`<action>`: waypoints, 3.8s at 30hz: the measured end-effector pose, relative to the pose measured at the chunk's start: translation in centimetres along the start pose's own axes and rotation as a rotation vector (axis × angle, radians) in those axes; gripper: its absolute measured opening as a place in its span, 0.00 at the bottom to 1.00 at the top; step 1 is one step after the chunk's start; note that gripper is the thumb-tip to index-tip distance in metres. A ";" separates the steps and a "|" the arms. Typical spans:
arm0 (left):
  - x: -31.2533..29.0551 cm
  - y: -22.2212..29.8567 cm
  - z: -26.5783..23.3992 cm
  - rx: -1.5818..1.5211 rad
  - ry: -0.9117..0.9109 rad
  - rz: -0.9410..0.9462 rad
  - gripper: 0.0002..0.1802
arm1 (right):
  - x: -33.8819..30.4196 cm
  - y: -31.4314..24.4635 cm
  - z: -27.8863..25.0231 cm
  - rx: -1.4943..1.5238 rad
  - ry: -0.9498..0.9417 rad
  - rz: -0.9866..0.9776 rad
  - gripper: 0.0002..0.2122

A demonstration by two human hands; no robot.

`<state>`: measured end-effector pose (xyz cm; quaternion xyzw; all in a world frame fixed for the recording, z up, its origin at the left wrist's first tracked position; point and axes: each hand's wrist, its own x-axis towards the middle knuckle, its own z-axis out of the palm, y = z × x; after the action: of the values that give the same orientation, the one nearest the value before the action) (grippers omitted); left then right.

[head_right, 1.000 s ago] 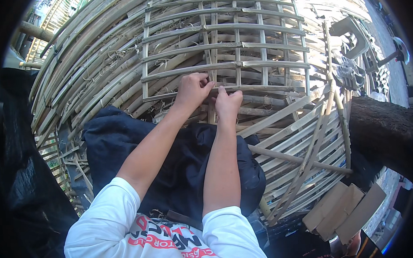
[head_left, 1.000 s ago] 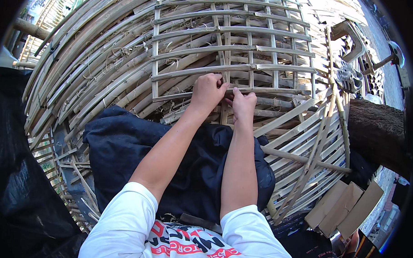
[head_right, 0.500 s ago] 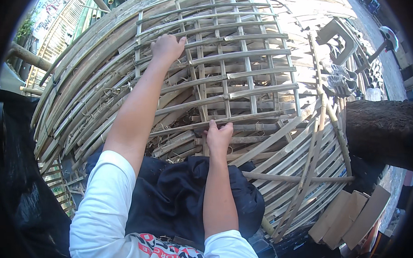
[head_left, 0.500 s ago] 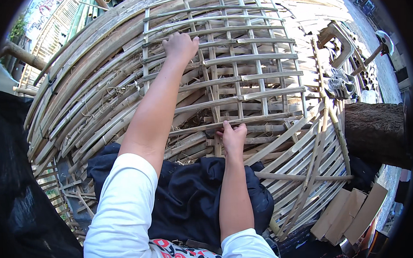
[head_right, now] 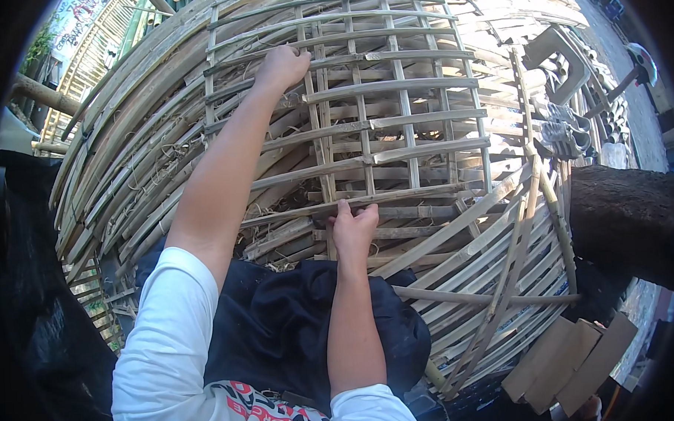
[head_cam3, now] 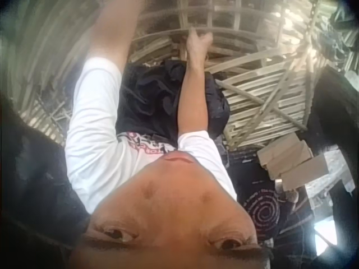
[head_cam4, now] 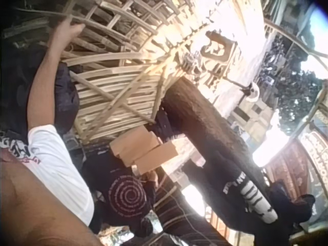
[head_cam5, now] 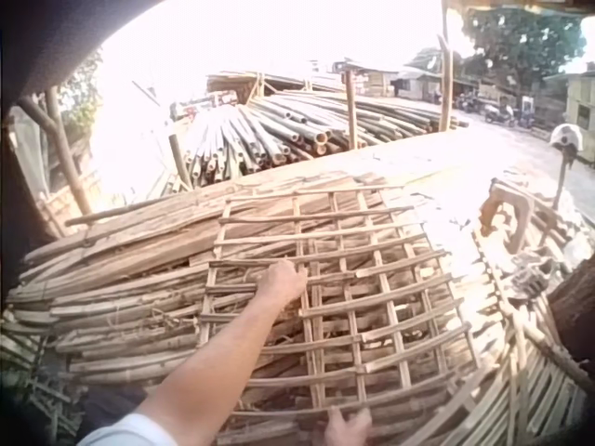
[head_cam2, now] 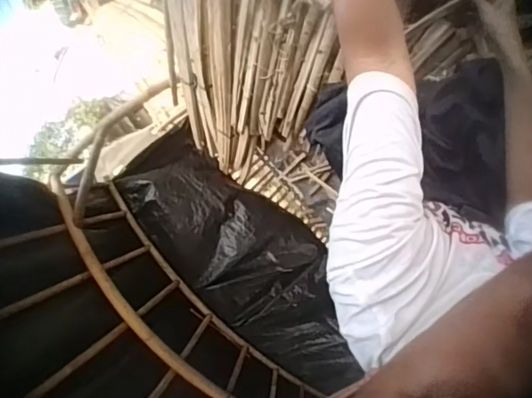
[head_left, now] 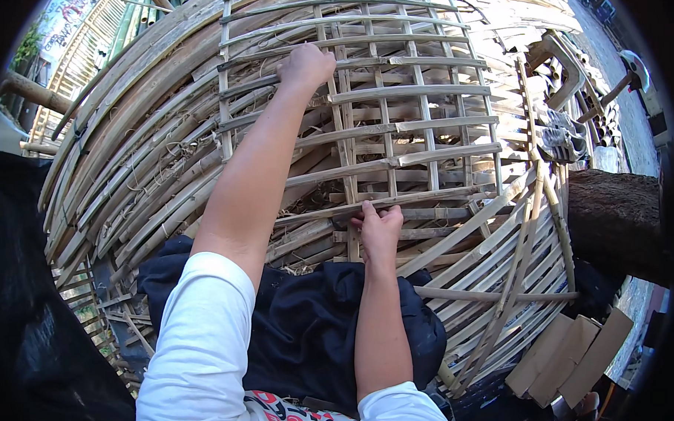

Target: The person assembles a bamboo grid by hand, weaving thin bamboo slats into a frame and using a large knife to adjust and secure the components.

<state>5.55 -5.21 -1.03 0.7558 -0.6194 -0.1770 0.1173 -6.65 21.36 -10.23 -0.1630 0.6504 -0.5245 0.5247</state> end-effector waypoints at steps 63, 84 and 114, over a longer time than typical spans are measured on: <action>-1.1 -0.8 1.6 -0.132 0.068 0.228 0.21 | -1.1 -0.7 0.0 0.137 0.047 -0.051 0.10; 0.5 -3.6 2.8 0.117 0.170 0.779 0.24 | -1.5 -0.7 0.3 0.329 0.066 0.066 0.10; -18.0 -3.2 3.7 0.142 -0.085 0.080 0.22 | -1.1 1.0 0.8 0.441 0.069 0.023 0.16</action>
<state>3.79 13.23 -3.48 0.7287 -0.6644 -0.1599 0.0441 -5.22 22.22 -10.46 -0.0189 0.5394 -0.6534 0.5308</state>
